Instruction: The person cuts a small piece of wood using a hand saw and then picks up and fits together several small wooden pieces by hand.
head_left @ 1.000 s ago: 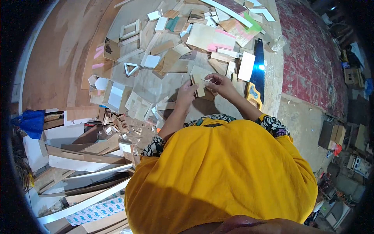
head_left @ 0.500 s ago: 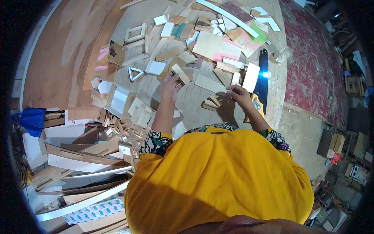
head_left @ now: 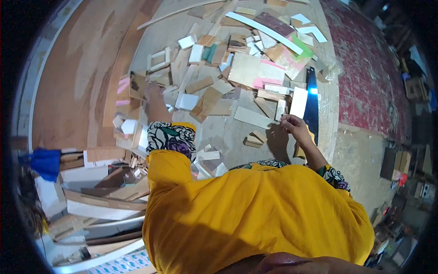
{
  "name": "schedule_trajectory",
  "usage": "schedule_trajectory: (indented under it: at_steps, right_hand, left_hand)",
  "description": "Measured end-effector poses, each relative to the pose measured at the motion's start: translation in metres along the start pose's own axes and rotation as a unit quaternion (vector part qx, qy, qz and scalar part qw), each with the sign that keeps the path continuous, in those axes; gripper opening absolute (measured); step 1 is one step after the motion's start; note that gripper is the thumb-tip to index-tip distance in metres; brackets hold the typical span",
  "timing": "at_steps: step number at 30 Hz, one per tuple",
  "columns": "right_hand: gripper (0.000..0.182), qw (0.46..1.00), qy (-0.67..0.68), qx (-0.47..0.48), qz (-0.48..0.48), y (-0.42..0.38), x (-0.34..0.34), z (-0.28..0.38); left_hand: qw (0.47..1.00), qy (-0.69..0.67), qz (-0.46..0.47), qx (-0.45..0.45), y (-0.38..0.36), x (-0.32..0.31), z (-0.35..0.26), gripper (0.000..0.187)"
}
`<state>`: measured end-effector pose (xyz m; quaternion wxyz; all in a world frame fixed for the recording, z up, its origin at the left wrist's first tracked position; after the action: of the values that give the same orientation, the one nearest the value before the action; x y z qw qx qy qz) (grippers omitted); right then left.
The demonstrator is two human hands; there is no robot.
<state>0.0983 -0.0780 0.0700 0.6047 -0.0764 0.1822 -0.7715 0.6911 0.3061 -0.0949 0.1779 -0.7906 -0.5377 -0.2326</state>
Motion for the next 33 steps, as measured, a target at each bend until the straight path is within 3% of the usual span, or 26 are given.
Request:
schedule_trajectory:
  at_steps: [2, 4, 6, 12, 15, 18, 20, 23, 25, 28, 30, 33]
  right_hand:
    - [0.012, 0.999, -0.025, 0.0, -0.03, -0.007, 0.005, 0.005]
    - [0.013, 0.997, -0.053, -0.006, -0.058, -0.011, 0.013, 0.006]
    - [0.014, 0.994, -0.078, 0.005, -0.07, -0.012, 0.024, 0.005]
    - [0.015, 0.986, -0.117, 0.003, -0.115, 0.006, 0.05, 0.002]
    - [0.018, 0.968, -0.212, 0.058, -0.12, 0.028, 0.051, 0.022]
    - [0.025, 0.916, -0.36, 0.097, -0.15, 0.068, 0.064, 0.049]
    - [0.031, 0.905, -0.376, 0.103, -0.169, 0.103, 0.072, 0.061]
    - [0.042, 0.861, -0.471, 0.058, -0.181, 0.141, 0.071, 0.075]
    - [0.06, 0.837, -0.516, -0.131, -0.126, 0.151, 0.062, 0.086]
    - [0.074, 0.843, -0.498, -0.124, -0.163, 0.158, 0.053, 0.079]
    - [0.081, 0.85, -0.484, -0.119, -0.17, 0.164, 0.056, 0.072]
    - [0.081, 0.867, -0.453, -0.081, -0.191, 0.161, 0.06, 0.064]
  left_hand:
    - [0.999, -0.043, -0.001, -0.014, 0.0, 0.005, -0.014, 0.045]
    - [0.996, -0.089, -0.002, -0.021, -0.093, 0.004, 0.002, 0.043]
    - [0.991, -0.135, -0.008, -0.022, -0.026, 0.011, -0.041, 0.041]
    - [0.964, -0.259, -0.06, -0.001, -0.043, 0.015, -0.101, 0.035]
    - [0.945, -0.312, -0.102, 0.004, -0.089, 0.021, -0.154, 0.033]
    - [0.919, -0.365, -0.148, 0.001, -0.117, 0.022, -0.225, 0.031]
    - [0.91, -0.381, -0.165, -0.003, -0.141, 0.021, -0.267, 0.03]
    - [0.94, -0.324, -0.086, -0.068, -0.187, 0.006, -0.322, 0.024]
    - [0.961, -0.263, -0.06, -0.058, -0.222, -0.01, -0.342, 0.021]
    - [0.991, -0.128, 0.022, -0.013, -0.261, -0.037, -0.341, 0.018]
    - [0.976, -0.204, 0.062, -0.043, -0.281, -0.069, -0.323, 0.016]
    - [0.958, -0.259, 0.117, 0.032, -0.309, -0.113, -0.317, 0.014]
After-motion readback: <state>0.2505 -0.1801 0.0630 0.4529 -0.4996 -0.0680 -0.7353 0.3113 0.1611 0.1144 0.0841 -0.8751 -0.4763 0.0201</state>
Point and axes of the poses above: each hand's wrist, its own y-axis towards the middle knuckle, its own x-axis out of the back of the hand, z = x × y, the point moved 2 cm from there along y, towards the middle knuckle, and after that the axes turned 14 degrees about z, right-handed, at the moved point
